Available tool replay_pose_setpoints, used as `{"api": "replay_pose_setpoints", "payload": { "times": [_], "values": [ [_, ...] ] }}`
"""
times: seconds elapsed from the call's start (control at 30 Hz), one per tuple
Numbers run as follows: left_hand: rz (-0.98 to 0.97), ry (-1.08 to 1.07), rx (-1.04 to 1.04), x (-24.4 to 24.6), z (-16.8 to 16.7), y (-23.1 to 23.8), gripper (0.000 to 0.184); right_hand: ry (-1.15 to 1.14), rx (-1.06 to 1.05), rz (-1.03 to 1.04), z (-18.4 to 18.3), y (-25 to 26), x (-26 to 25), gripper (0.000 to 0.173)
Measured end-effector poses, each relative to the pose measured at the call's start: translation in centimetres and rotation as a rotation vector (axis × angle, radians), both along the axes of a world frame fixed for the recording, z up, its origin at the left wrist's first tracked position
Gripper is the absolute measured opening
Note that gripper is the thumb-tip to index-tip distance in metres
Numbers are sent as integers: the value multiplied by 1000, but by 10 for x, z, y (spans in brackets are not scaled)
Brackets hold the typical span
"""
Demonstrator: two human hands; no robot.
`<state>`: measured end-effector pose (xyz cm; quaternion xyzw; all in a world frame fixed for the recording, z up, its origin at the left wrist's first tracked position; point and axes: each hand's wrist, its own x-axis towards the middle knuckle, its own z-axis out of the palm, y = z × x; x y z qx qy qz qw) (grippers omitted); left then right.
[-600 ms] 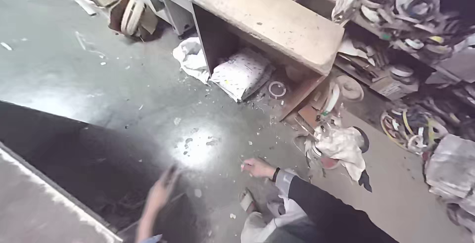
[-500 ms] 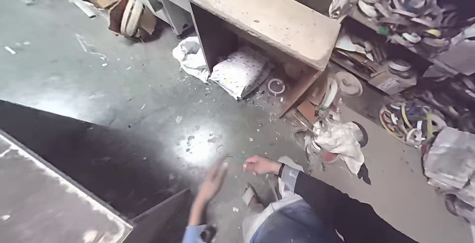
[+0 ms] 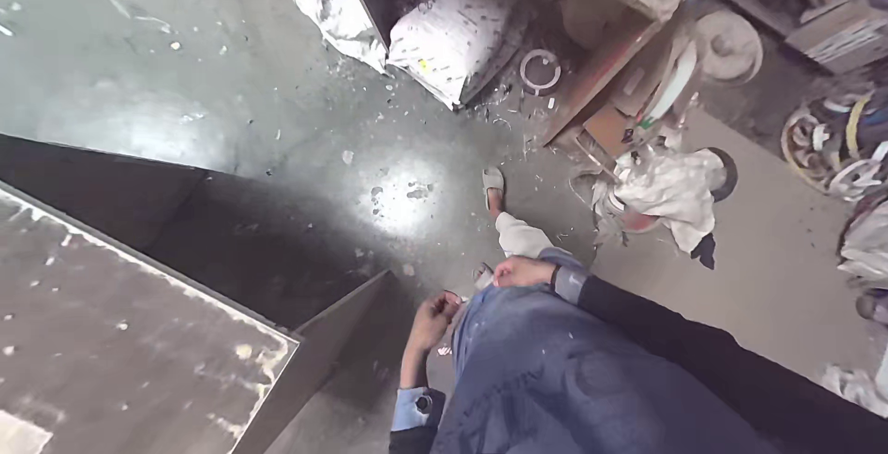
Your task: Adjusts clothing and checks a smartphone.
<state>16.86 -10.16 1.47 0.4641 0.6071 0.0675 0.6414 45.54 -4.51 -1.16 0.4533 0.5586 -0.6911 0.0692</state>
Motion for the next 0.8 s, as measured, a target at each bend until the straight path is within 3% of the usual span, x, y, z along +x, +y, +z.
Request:
{"api": "replay_pose_setpoints", "payload": {
  "times": [0.2, 0.33, 0.47, 0.53, 0.7, 0.8],
  "values": [
    [157, 121, 144, -12, 18, 89, 13, 89, 186, 233, 2, 123, 20, 31],
    [142, 120, 153, 4, 36, 159, 14, 179, 286, 225, -1, 170, 41, 31],
    [85, 175, 115, 9, 54, 205, 17, 220, 228, 130, 3, 197, 50, 31],
    [73, 194, 108, 8, 57, 231, 17, 169, 162, -5, 3, 218, 56, 32],
    [-20, 269, 47, 6, 71, 307, 21, -37, -23, -598, -8, 279, 76, 31],
    [-37, 173, 80, 5, 72, 370, 23, -121, -10, -851, 1, 335, 96, 28]
  ]
}}
